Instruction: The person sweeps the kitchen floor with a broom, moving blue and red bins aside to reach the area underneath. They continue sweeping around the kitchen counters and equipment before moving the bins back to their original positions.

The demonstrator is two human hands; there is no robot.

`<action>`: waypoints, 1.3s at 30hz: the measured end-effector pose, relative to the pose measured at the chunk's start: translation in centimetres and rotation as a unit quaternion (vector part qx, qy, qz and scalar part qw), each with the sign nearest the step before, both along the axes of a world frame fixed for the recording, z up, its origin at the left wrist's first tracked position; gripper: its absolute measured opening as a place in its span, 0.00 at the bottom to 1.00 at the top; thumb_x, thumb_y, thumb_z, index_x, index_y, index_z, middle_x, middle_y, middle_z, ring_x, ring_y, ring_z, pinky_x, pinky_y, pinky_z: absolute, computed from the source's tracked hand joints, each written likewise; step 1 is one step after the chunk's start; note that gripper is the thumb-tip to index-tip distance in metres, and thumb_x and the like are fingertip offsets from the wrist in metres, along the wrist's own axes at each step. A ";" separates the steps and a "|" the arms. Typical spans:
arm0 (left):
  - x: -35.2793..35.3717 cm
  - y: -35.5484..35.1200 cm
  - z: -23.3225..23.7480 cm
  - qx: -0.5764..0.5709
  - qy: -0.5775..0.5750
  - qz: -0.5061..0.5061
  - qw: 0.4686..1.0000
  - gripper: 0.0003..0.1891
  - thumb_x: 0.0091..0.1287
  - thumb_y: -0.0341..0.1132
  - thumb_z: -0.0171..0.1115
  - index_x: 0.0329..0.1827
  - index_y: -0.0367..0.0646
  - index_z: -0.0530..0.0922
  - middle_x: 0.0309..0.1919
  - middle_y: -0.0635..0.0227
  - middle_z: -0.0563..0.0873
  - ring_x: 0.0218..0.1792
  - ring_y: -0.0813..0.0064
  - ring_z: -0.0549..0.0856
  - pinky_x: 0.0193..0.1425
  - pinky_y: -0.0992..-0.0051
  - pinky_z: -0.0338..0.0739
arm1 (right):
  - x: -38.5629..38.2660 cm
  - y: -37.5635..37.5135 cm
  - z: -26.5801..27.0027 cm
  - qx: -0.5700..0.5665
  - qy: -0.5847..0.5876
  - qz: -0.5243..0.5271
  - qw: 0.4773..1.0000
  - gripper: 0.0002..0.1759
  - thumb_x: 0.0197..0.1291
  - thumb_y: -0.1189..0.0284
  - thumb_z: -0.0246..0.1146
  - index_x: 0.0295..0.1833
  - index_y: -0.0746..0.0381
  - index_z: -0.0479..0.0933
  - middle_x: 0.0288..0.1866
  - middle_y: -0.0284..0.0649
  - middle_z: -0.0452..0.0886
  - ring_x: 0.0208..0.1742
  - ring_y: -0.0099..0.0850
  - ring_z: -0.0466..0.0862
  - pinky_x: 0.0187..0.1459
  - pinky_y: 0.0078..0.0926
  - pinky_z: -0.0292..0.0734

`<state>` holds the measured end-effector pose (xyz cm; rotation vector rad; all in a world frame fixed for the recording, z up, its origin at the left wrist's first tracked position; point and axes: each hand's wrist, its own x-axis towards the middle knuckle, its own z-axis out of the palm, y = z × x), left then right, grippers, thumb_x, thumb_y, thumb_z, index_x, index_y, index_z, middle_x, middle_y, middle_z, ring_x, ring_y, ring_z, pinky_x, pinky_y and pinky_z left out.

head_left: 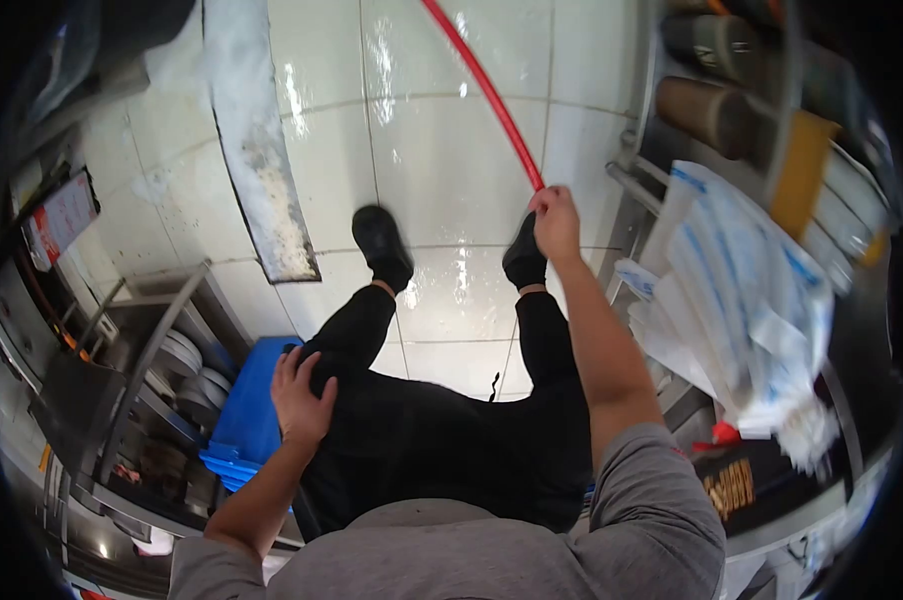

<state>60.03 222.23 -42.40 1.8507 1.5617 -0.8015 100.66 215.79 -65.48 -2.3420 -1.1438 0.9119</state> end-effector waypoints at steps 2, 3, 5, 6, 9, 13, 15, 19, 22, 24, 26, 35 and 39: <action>0.8 0.8 0.4 -0.020 -0.004 -0.024 1.000 0.25 0.56 0.44 0.63 0.57 0.50 0.75 0.63 0.60 0.69 0.66 0.55 0.64 0.68 0.59 0.58 | -1.6 1.2 8.1 0.030 0.000 -0.043 0.999 0.08 0.53 0.82 0.54 0.36 0.58 0.73 0.38 0.49 0.74 0.42 0.49 0.77 0.42 0.40 0.73; 1.1 1.4 0.5 -0.027 -0.005 -0.026 0.999 0.25 0.56 0.46 0.63 0.56 0.49 0.75 0.62 0.60 0.70 0.66 0.56 0.65 0.67 0.58 0.59 | -2.5 1.6 12.8 0.036 -0.010 -0.070 0.997 0.08 0.54 0.81 0.54 0.39 0.58 0.73 0.38 0.49 0.74 0.42 0.50 0.77 0.41 0.41 0.73; 1.0 2.8 0.4 -0.029 -0.036 -0.030 0.998 0.25 0.56 0.46 0.62 0.56 0.48 0.75 0.60 0.57 0.72 0.63 0.56 0.68 0.65 0.58 0.64 | -4.8 0.2 22.7 -0.025 0.017 -0.155 0.987 0.08 0.59 0.78 0.54 0.44 0.59 0.71 0.38 0.53 0.77 0.42 0.54 0.78 0.40 0.43 0.73; 0.8 3.6 0.6 -0.032 -0.052 -0.050 0.997 0.25 0.57 0.47 0.61 0.57 0.47 0.74 0.60 0.55 0.72 0.62 0.55 0.69 0.64 0.60 0.66 | -6.5 -2.5 27.3 -0.017 0.026 -0.167 0.985 0.08 0.60 0.76 0.55 0.45 0.61 0.72 0.38 0.54 0.78 0.42 0.55 0.78 0.41 0.43 0.73; -2.9 5.6 0.2 -0.055 -0.131 -0.042 0.989 0.28 0.58 0.49 0.60 0.60 0.45 0.71 0.57 0.53 0.73 0.57 0.53 0.73 0.59 0.58 0.70 | -14.8 -15.3 41.6 -0.079 0.049 -0.221 0.971 0.14 0.56 0.78 0.57 0.50 0.62 0.72 0.40 0.54 0.79 0.44 0.52 0.80 0.42 0.42 0.75; -5.9 11.5 6.1 -0.133 -0.097 -0.113 0.980 0.26 0.58 0.48 0.59 0.57 0.43 0.73 0.52 0.51 0.78 0.54 0.53 0.77 0.59 0.60 0.71 | -23.1 -25.4 53.4 -0.357 0.117 -0.153 0.914 0.24 0.40 0.80 0.62 0.50 0.62 0.71 0.32 0.46 0.82 0.35 0.47 0.83 0.37 0.43 0.77; -8.8 14.6 5.9 -0.146 -0.129 -0.163 0.967 0.24 0.59 0.47 0.59 0.53 0.40 0.76 0.46 0.52 0.82 0.50 0.55 0.80 0.57 0.63 0.73 | -25.7 -26.3 50.7 -0.374 0.198 -0.209 0.882 0.24 0.40 0.77 0.67 0.47 0.64 0.71 0.29 0.46 0.81 0.32 0.44 0.83 0.36 0.41 0.78; -13.3 19.0 8.3 -0.078 -0.095 -0.210 0.970 0.18 0.60 0.43 0.52 0.46 0.42 0.80 0.42 0.52 0.82 0.48 0.54 0.80 0.55 0.60 0.74 | -27.2 -20.6 46.0 -0.338 0.194 -0.325 0.862 0.25 0.46 0.60 0.69 0.42 0.68 0.75 0.28 0.50 0.81 0.29 0.44 0.82 0.35 0.38 0.77; -17.2 21.4 6.0 -0.079 -0.066 -0.437 0.894 0.18 0.61 0.43 0.51 0.39 0.38 0.82 0.40 0.51 0.83 0.45 0.53 0.81 0.53 0.61 0.74 | -29.8 -18.9 47.8 -0.260 0.081 -0.288 0.918 0.22 0.48 0.57 0.68 0.34 0.69 0.77 0.27 0.52 0.81 0.31 0.48 0.82 0.36 0.40 0.76; -17.9 21.6 5.4 -0.069 -0.049 -0.384 0.920 0.18 0.61 0.43 0.50 0.37 0.38 0.82 0.41 0.50 0.83 0.45 0.53 0.81 0.52 0.59 0.75 | -34.7 -21.5 47.7 -0.257 0.075 -0.309 0.913 0.22 0.48 0.57 0.67 0.34 0.69 0.78 0.28 0.53 0.81 0.33 0.50 0.82 0.37 0.42 0.75; -16.5 20.9 6.5 -0.067 -0.042 -0.415 0.907 0.18 0.61 0.44 0.50 0.36 0.38 0.82 0.42 0.50 0.83 0.45 0.52 0.81 0.52 0.59 0.75 | -43.5 -29.5 44.9 -0.243 0.082 -0.314 0.914 0.22 0.50 0.58 0.66 0.36 0.69 0.78 0.29 0.53 0.81 0.34 0.48 0.82 0.37 0.42 0.75; -8.3 10.5 3.9 -0.085 -0.205 -0.584 0.781 0.19 0.60 0.46 0.59 0.45 0.39 0.79 0.39 0.53 0.83 0.44 0.54 0.82 0.51 0.62 0.75 | -80.8 -37.9 50.8 -0.216 0.233 -0.629 0.709 0.23 0.51 0.56 0.65 0.38 0.69 0.78 0.29 0.53 0.81 0.34 0.50 0.83 0.37 0.42 0.76; 1.5 -3.8 13.1 -0.115 -0.254 -0.519 0.808 0.20 0.57 0.44 0.62 0.49 0.42 0.77 0.41 0.54 0.84 0.44 0.57 0.82 0.50 0.64 0.76 | -83.6 -35.0 51.8 -0.125 0.078 -0.720 0.678 0.21 0.56 0.62 0.62 0.48 0.68 0.73 0.27 0.51 0.80 0.27 0.46 0.83 0.30 0.41 0.77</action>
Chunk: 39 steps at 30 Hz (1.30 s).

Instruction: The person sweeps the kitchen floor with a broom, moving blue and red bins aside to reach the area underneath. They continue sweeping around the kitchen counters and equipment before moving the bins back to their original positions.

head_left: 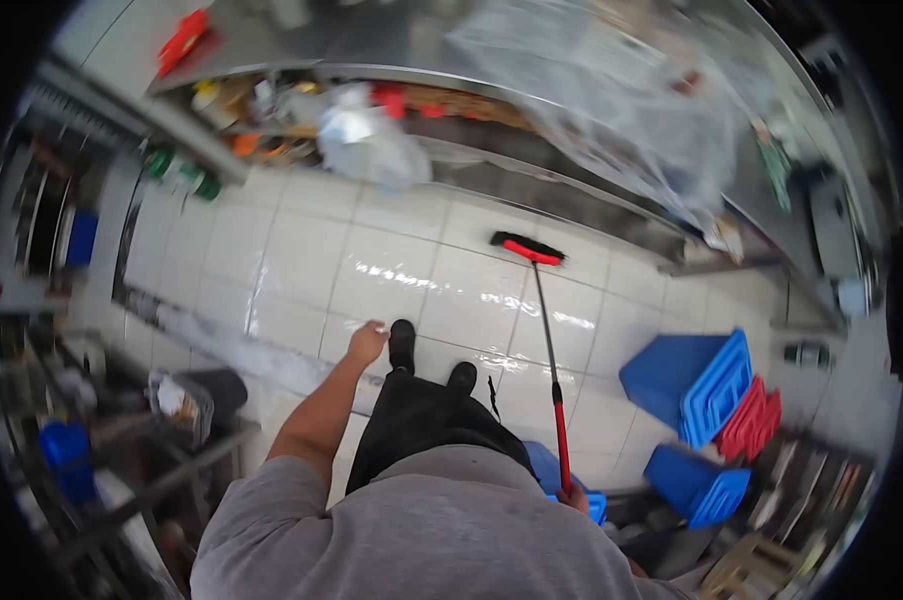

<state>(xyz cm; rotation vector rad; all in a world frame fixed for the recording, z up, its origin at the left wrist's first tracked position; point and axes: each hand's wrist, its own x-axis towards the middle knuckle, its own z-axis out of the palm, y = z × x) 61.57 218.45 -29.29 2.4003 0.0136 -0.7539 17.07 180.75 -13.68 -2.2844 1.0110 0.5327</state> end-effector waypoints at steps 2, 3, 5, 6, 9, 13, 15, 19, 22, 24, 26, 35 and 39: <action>4.4 -7.9 3.2 -0.089 -0.056 -0.046 0.993 0.19 0.59 0.39 0.64 0.52 0.42 0.76 0.40 0.57 0.84 0.43 0.61 0.82 0.49 0.68 0.76 | 3.3 -1.5 0.0 0.131 0.063 -0.193 0.970 0.17 0.58 0.67 0.61 0.48 0.67 0.70 0.22 0.46 0.76 0.18 0.39 0.79 0.18 0.35 0.74; 6.7 -11.3 5.6 -0.106 -0.107 -0.093 0.984 0.19 0.59 0.38 0.63 0.52 0.42 0.76 0.41 0.57 0.83 0.44 0.61 0.82 0.50 0.68 0.75 | 3.9 -2.0 -1.6 0.142 0.047 -0.242 0.959 0.15 0.58 0.69 0.59 0.48 0.65 0.70 0.19 0.42 0.73 0.16 0.34 0.76 0.15 0.32 0.72; 11.0 -19.3 10.4 -0.140 -0.213 -0.172 0.952 0.18 0.59 0.35 0.63 0.53 0.42 0.75 0.45 0.58 0.81 0.47 0.59 0.80 0.52 0.68 0.74 | 4.2 -5.3 -5.8 0.148 0.031 -0.301 0.941 0.14 0.59 0.70 0.58 0.49 0.65 0.69 0.18 0.39 0.71 0.13 0.30 0.74 0.12 0.30 0.70; 13.1 -23.2 12.3 -0.159 -0.267 -0.202 0.929 0.18 0.58 0.34 0.62 0.53 0.43 0.75 0.47 0.58 0.80 0.50 0.59 0.79 0.54 0.67 0.73 | 4.7 -7.1 -7.7 0.140 0.031 -0.311 0.939 0.16 0.59 0.70 0.58 0.50 0.66 0.68 0.18 0.40 0.72 0.12 0.31 0.74 0.12 0.30 0.70; 17.9 -34.7 19.2 -0.163 -0.446 -0.351 0.807 0.21 0.56 0.34 0.64 0.55 0.46 0.74 0.56 0.59 0.74 0.58 0.58 0.73 0.61 0.64 0.67 | 6.9 -11.9 -13.2 0.150 -0.029 -0.379 0.913 0.17 0.60 0.69 0.58 0.51 0.66 0.68 0.18 0.40 0.72 0.12 0.30 0.74 0.11 0.29 0.69; 21.8 -47.2 22.4 -0.052 -0.582 -0.505 0.635 0.34 0.54 0.38 0.67 0.65 0.52 0.66 0.64 0.62 0.67 0.65 0.60 0.66 0.69 0.58 0.58 | 9.2 -16.8 -23.2 0.146 -0.012 -0.437 0.888 0.15 0.61 0.67 0.56 0.48 0.65 0.68 0.18 0.41 0.72 0.12 0.33 0.75 0.11 0.31 0.69; 25.3 -52.2 20.5 -0.001 -0.606 -0.534 0.590 0.37 0.51 0.40 0.69 0.66 0.52 0.65 0.64 0.62 0.67 0.66 0.61 0.65 0.72 0.58 0.53 | 9.7 -18.5 -28.8 0.122 -0.007 -0.422 0.898 0.13 0.59 0.68 0.56 0.44 0.64 0.66 0.19 0.45 0.73 0.13 0.37 0.76 0.11 0.34 0.70; 29.7 -56.9 20.0 0.011 -0.509 -0.547 0.665 0.41 0.46 0.40 0.70 0.66 0.44 0.63 0.65 0.51 0.65 0.65 0.49 0.64 0.68 0.65 0.61 | 13.5 -21.8 -36.5 0.173 -0.018 -0.439 0.882 0.13 0.52 0.79 0.58 0.45 0.63 0.67 0.20 0.40 0.72 0.12 0.34 0.75 0.10 0.33 0.71; 31.7 -58.8 18.4 0.045 -0.465 -0.533 0.706 0.34 0.45 0.38 0.70 0.58 0.37 0.72 0.53 0.47 0.77 0.57 0.53 0.74 0.62 0.66 0.67 | 18.3 -24.3 -42.7 0.255 -0.101 -0.458 0.846 0.10 0.53 0.79 0.58 0.41 0.64 0.69 0.20 0.37 0.71 0.14 0.28 0.73 0.11 0.28 0.70; 32.0 -58.6 18.2 0.091 -0.546 -0.539 0.635 0.32 0.45 0.39 0.70 0.55 0.37 0.73 0.48 0.48 0.81 0.51 0.53 0.78 0.57 0.66 0.71 | 22.5 -25.7 -46.6 0.259 -0.098 -0.471 0.837 0.03 0.54 0.78 0.54 0.35 0.62 0.69 0.18 0.38 0.70 0.13 0.29 0.72 0.11 0.28 0.69; 28.5 -60.3 19.3 0.408 -0.390 -0.360 0.742 0.32 0.47 0.40 0.70 0.55 0.35 0.73 0.43 0.49 0.82 0.45 0.56 0.81 0.52 0.68 0.73 | 25.4 -27.1 -53.4 0.309 -0.119 -0.489 0.807 0.02 0.54 0.79 0.53 0.33 0.63 0.67 0.17 0.39 0.70 0.13 0.32 0.73 0.10 0.31 0.70; 31.2 -59.6 16.8 0.110 -0.532 -0.531 0.650 0.23 0.50 0.38 0.67 0.37 0.21 0.78 0.27 0.42 0.83 0.27 0.61 0.85 0.33 0.68 0.79 | 37.1 -16.6 -53.5 0.242 -0.053 -0.381 0.891 0.12 0.55 0.80 0.46 0.46 0.69 0.66 0.29 0.54 0.78 0.19 0.44 0.80 0.14 0.37 0.76; 31.6 -59.5 16.1 -0.042 -0.477 -0.566 0.671 0.29 0.45 0.33 0.69 0.45 0.17 0.72 0.38 0.43 0.83 0.32 0.62 0.84 0.38 0.66 0.79 | 35.4 -13.7 -57.2 0.182 -0.017 -0.258 0.949 0.15 0.59 0.79 0.44 0.52 0.70 0.67 0.38 0.59 0.79 0.34 0.50 0.83 0.31 0.42 0.80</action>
